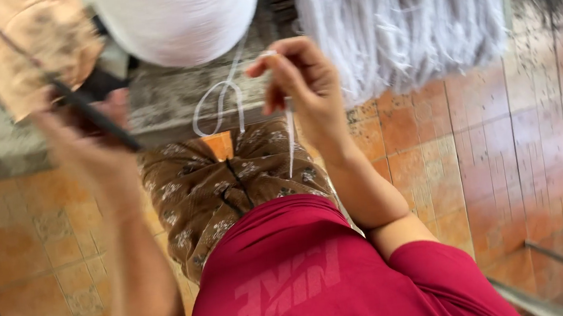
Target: The person sits on the floor and repeatedly ties knots in a white string using both hands. After forming a knot, they pull it tight and then use scissors to cut the string. This process is repeated multiple times.
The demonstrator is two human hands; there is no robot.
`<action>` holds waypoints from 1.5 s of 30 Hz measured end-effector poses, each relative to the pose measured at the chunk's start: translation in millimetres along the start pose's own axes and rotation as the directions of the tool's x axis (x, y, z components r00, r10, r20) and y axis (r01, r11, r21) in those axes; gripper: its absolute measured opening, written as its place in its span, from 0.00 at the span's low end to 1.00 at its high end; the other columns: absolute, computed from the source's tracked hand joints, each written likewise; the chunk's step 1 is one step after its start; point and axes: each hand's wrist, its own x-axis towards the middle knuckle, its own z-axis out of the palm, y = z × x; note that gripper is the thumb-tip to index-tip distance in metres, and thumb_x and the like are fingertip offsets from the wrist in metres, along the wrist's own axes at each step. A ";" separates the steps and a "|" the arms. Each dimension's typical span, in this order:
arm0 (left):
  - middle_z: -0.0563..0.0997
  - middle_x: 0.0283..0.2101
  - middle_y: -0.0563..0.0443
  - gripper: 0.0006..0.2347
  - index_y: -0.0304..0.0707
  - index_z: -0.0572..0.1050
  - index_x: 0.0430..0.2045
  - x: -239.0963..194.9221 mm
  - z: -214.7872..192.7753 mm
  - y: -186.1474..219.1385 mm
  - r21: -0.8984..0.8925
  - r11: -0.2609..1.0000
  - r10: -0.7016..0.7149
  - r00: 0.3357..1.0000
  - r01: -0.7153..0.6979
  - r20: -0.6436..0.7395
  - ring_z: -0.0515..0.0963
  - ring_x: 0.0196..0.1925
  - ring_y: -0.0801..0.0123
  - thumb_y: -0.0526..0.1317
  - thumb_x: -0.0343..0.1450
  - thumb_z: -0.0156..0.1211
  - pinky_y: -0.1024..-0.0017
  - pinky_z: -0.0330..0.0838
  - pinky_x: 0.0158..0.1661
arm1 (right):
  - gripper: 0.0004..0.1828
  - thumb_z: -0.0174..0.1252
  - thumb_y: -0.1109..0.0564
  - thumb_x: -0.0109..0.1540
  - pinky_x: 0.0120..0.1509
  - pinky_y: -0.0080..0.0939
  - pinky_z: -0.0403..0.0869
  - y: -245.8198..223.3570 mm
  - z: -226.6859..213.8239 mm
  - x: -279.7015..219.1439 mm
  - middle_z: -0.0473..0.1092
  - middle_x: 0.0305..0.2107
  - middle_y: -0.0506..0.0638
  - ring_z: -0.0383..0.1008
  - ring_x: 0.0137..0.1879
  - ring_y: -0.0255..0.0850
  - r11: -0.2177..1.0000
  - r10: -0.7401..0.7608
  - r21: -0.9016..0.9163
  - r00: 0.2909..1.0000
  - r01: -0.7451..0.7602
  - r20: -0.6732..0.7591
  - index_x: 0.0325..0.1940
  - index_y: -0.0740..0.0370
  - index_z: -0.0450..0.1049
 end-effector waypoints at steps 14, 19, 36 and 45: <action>0.75 0.55 0.31 0.08 0.19 0.78 0.55 -6.1 9.1 -17.4 0.561 0.451 0.650 0.686 -0.694 0.327 0.75 0.48 0.51 0.28 0.85 0.59 0.62 0.73 0.39 | 0.07 0.53 0.56 0.77 0.34 0.29 0.64 -18.0 31.7 28.3 0.77 0.47 0.50 0.67 0.32 0.34 0.897 -0.143 0.437 0.979 0.067 0.144 0.58 0.58 0.70; 0.85 0.44 0.45 0.11 0.36 0.75 0.48 -90.4 65.9 -36.7 0.133 0.991 -0.085 0.615 -0.033 0.784 0.84 0.47 0.64 0.41 0.80 0.45 0.67 0.78 0.50 | 0.08 0.57 0.58 0.76 0.33 0.30 0.56 4.6 36.5 46.8 0.77 0.44 0.52 0.62 0.31 0.36 0.826 -0.140 0.557 0.989 0.087 0.052 0.59 0.59 0.75; 0.85 0.38 0.54 0.07 0.39 0.79 0.42 -93.1 37.6 -53.1 0.231 0.972 -0.181 0.519 -0.033 0.836 0.83 0.40 0.74 0.39 0.75 0.58 0.75 0.74 0.42 | 0.12 0.55 0.60 0.74 0.48 0.33 0.77 34.0 -2.8 33.1 0.77 0.43 0.53 0.77 0.41 0.37 0.833 0.027 0.553 1.000 -0.026 0.007 0.62 0.62 0.70; 0.83 0.30 0.42 0.06 0.36 0.79 0.41 -65.6 80.5 -32.0 0.137 0.930 0.173 0.734 -0.342 0.656 0.84 0.32 0.57 0.37 0.76 0.60 0.62 0.79 0.37 | 0.15 0.52 0.56 0.73 0.58 0.45 0.80 65.8 -22.3 -27.8 0.79 0.38 0.61 0.82 0.46 0.46 0.995 0.093 0.034 0.996 -0.093 -0.010 0.62 0.65 0.71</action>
